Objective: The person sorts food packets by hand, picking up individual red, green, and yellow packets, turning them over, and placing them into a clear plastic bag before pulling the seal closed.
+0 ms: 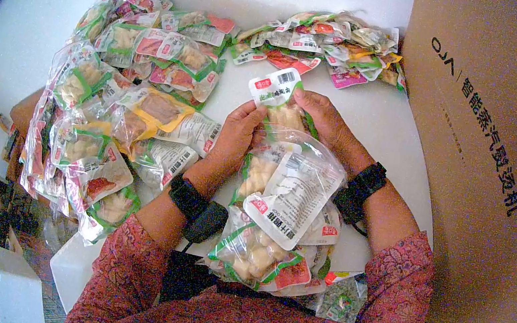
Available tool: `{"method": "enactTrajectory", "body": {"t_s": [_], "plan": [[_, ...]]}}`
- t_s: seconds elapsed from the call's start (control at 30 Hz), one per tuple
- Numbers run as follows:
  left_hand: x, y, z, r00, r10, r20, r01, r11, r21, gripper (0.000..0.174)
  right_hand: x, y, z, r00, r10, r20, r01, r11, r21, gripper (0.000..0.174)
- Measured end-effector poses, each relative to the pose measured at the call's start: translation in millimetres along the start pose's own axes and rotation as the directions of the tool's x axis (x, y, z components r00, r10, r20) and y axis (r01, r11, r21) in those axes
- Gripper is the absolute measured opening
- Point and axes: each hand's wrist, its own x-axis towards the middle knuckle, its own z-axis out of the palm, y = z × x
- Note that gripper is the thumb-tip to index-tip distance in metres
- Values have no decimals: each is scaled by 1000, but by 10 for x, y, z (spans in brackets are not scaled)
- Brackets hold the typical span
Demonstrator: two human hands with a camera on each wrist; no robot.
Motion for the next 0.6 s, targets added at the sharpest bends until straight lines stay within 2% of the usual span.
{"method": "enactTrajectory", "body": {"t_s": [0.13, 0.2, 0.33, 0.43, 0.6], "plan": [[0, -3, -28, 1000, 4, -13, -3, 999, 53, 19, -36, -47, 41, 1000, 9, 21, -10, 999, 31, 39], [2, -13, -31, 1000, 2, -18, -1, 999, 54, 20, -5, -15, 0, 1000, 1, 14, -1, 1000, -27, 39], [-4, 2, -16, 999, -4, -35, 6, 997, 73, 24, -15, -22, 6, 1000, -1, 13, 1, 1000, -21, 38], [-26, 37, -23, 1000, -2, -6, 2, 993, 120, 26, -48, -72, 44, 999, 42, 26, -43, 999, 21, 37], [-38, 30, 6, 999, -3, -35, 5, 997, 81, 26, -45, -65, 89, 1000, 27, -8, -26, 998, 61, 32]]}}
